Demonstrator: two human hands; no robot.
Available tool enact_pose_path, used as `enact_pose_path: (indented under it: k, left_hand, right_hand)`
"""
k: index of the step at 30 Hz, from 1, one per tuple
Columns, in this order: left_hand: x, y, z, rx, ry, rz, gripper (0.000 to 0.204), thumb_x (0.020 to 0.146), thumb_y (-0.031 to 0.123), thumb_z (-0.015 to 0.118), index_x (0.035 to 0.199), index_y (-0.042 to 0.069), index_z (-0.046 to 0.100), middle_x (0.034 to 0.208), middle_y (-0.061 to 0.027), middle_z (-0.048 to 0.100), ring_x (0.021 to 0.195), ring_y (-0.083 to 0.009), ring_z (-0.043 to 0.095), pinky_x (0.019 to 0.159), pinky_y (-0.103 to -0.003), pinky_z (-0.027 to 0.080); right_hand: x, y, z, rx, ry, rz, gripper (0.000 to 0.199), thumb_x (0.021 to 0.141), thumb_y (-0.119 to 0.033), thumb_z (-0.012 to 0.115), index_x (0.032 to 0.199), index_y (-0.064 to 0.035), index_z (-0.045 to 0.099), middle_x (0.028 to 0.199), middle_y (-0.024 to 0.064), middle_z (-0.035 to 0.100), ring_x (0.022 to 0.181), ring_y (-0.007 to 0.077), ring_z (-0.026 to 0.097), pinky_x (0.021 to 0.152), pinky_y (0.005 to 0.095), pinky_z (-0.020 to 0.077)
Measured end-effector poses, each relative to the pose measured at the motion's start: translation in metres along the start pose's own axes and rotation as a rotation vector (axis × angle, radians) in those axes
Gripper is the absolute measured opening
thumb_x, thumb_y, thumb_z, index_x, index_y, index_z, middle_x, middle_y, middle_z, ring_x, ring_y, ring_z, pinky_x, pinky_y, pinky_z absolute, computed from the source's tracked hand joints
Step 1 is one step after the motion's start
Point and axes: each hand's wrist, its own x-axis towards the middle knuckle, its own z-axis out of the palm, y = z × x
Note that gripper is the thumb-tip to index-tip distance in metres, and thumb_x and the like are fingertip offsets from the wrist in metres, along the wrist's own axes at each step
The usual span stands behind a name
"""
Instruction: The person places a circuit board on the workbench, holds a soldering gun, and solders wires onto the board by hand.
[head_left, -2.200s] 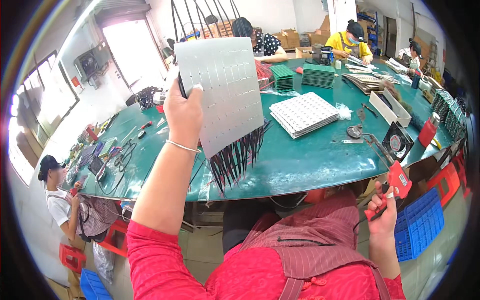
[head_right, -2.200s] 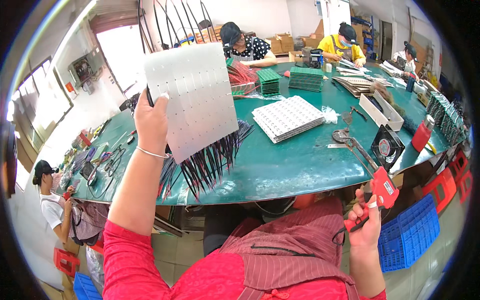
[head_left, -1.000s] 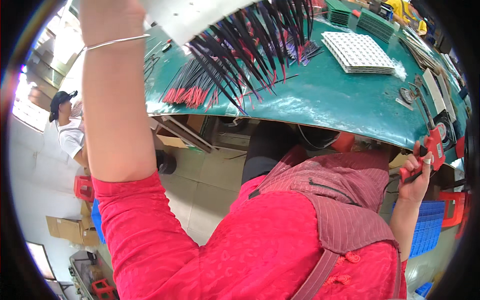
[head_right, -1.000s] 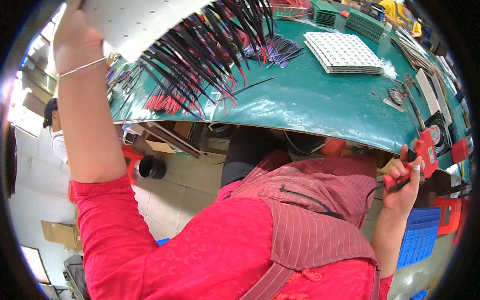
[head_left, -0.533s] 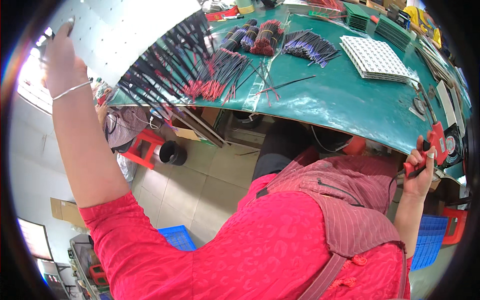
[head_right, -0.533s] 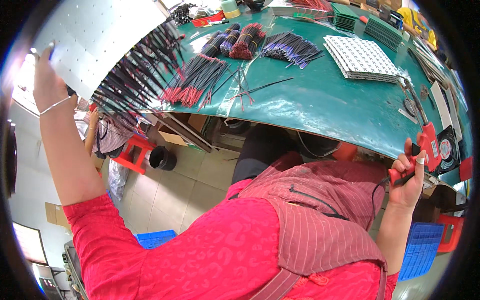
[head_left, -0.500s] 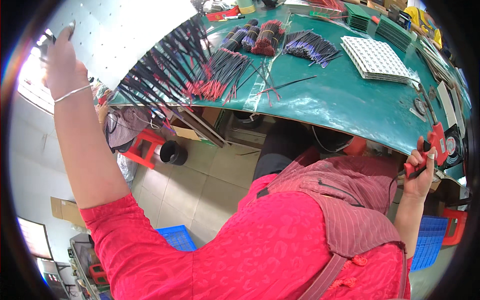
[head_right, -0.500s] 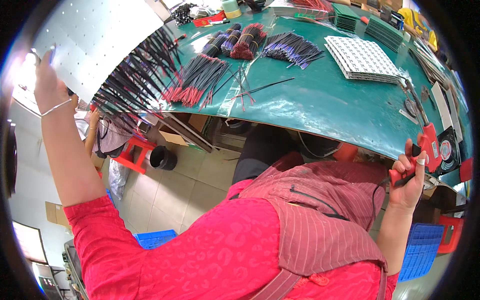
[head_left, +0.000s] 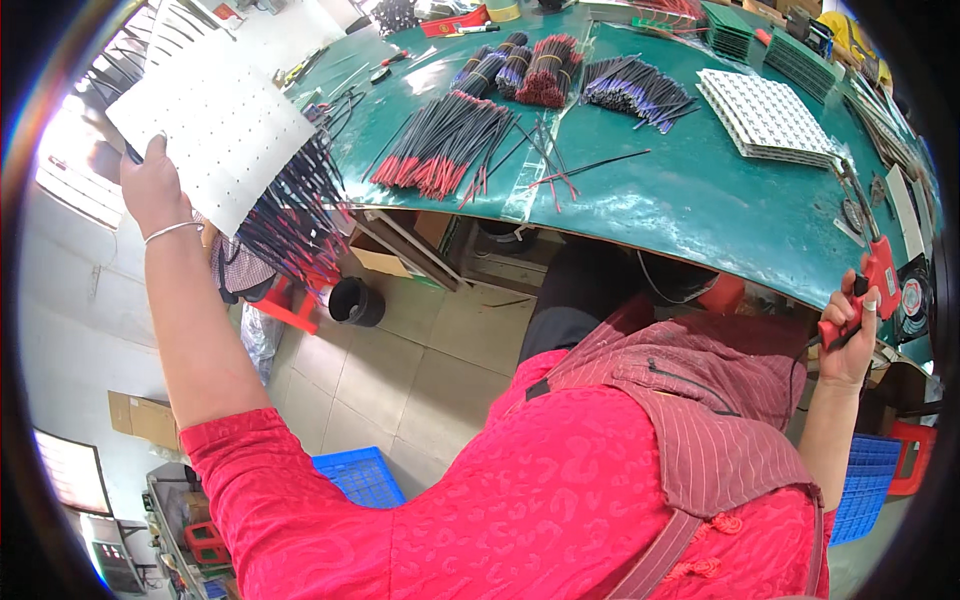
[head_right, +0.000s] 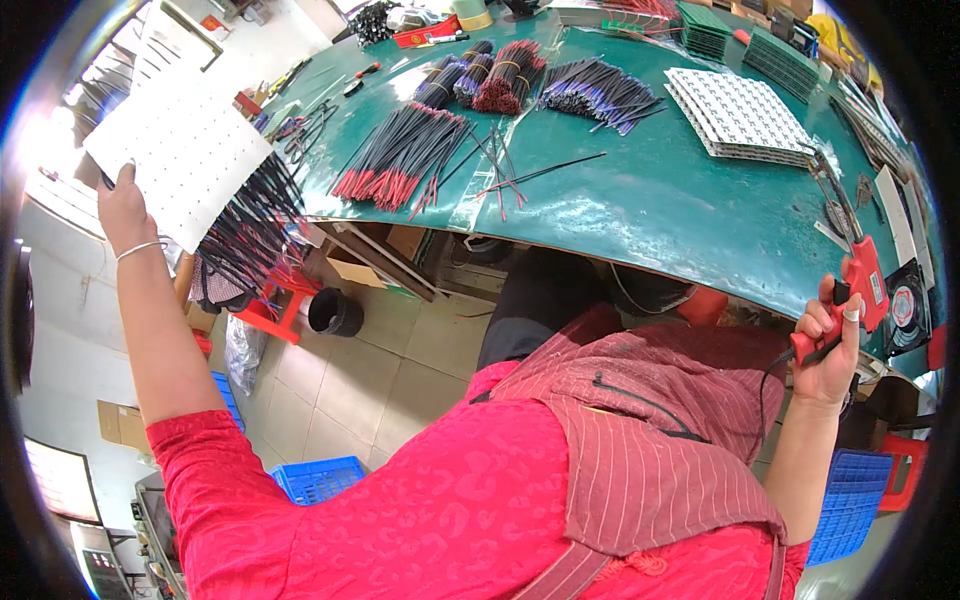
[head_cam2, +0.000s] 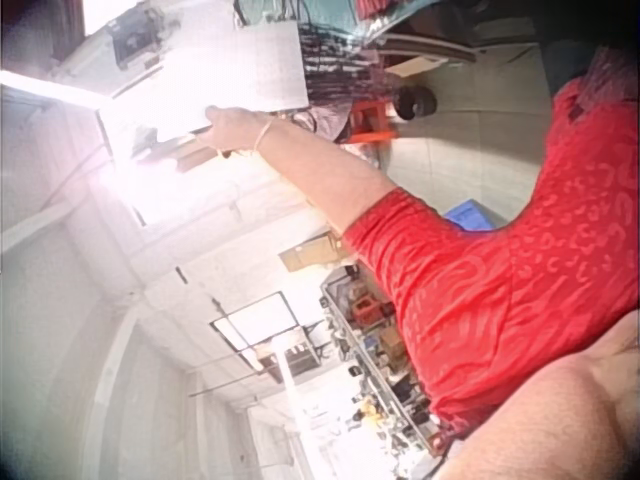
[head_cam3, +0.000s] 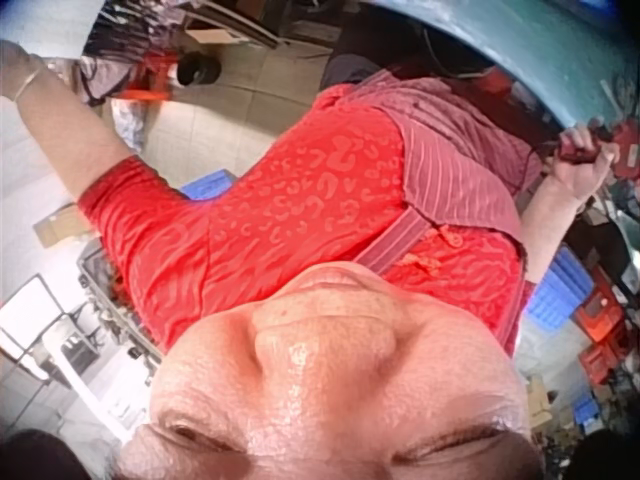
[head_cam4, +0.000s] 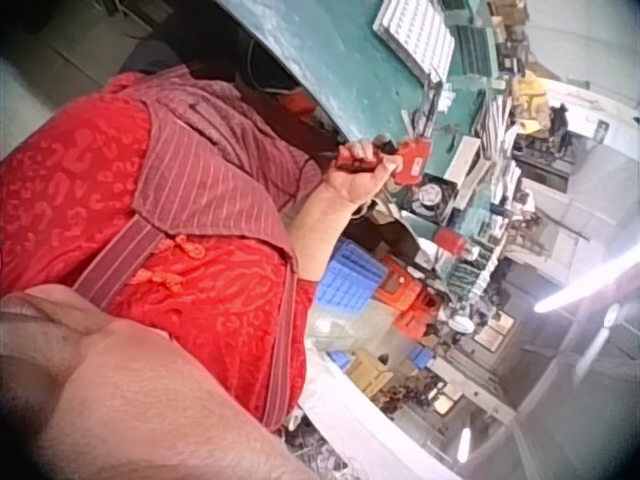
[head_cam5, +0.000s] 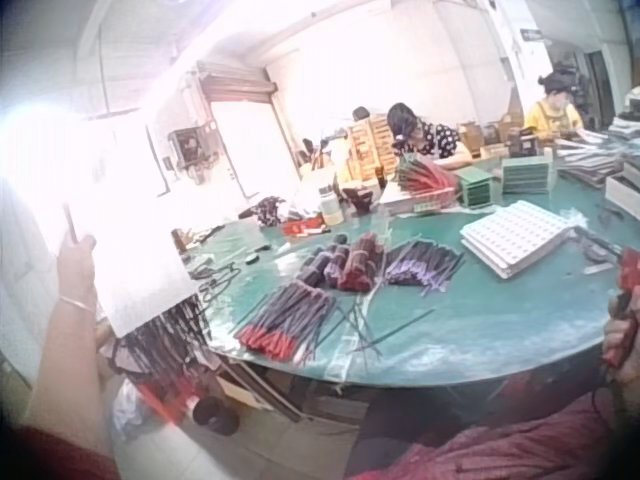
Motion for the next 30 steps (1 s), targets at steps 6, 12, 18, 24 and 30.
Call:
enact_pose_path:
  k: [6,12,18,24,30]
  left_hand:
    - [0.011,-0.057,-0.004,0.569,0.029,0.211,0.038,0.081,0.017,0.065,0.112,-0.005,0.063,0.098,-0.0188,0.070,0.090,-0.0310,0.068,0.082,-0.037,0.051]
    - [-0.006,-0.088,0.021,1.033,-0.046,0.322,0.041,0.082,0.026,0.058,0.112,-0.002,0.063,0.099,-0.0240,0.070,0.094,-0.0399,0.067,0.084,-0.045,0.050]
    - [-0.025,-0.135,0.066,1.190,-0.167,0.281,0.044,0.085,0.023,0.056,0.122,0.000,0.055,0.105,-0.0235,0.067,0.096,-0.0399,0.066,0.085,-0.048,0.051]
    - [-0.048,-0.208,0.131,1.168,-0.206,0.358,0.032,0.085,0.019,0.056,0.114,0.005,0.059,0.098,-0.0175,0.068,0.093,-0.0340,0.067,0.081,-0.045,0.053]
    - [-0.077,-0.240,0.215,1.171,-0.367,0.224,0.021,0.085,0.015,0.056,0.105,0.009,0.062,0.101,-0.0119,0.067,0.096,-0.0316,0.065,0.079,-0.043,0.054]
  right_hand:
    - [0.011,0.001,-0.005,-0.020,0.007,-0.001,0.055,0.100,-0.025,0.058,0.147,-0.0080,0.036,0.119,0.0107,0.060,0.069,0.0046,0.042,0.060,0.0179,0.0418]
    - [0.024,-0.002,-0.005,-0.007,0.005,-0.022,0.054,0.100,-0.022,0.058,0.147,-0.0074,0.037,0.120,0.0108,0.060,0.069,0.0052,0.040,0.060,0.0182,0.0405]
    - [0.036,0.000,-0.012,-0.061,0.009,-0.033,0.053,0.102,-0.024,0.055,0.149,-0.0103,0.036,0.118,0.0076,0.061,0.067,0.0039,0.038,0.059,0.0172,0.0379]
    - [0.043,0.008,-0.023,-0.065,0.021,-0.013,0.052,0.101,-0.023,0.055,0.148,-0.0092,0.036,0.120,0.0079,0.061,0.068,0.0043,0.038,0.058,0.0178,0.0363]
    - [0.051,0.022,-0.010,-0.073,0.099,-0.012,0.060,0.101,-0.027,0.055,0.152,-0.0120,0.029,0.110,0.0058,0.059,0.066,0.0047,0.036,0.055,0.0182,0.0355]
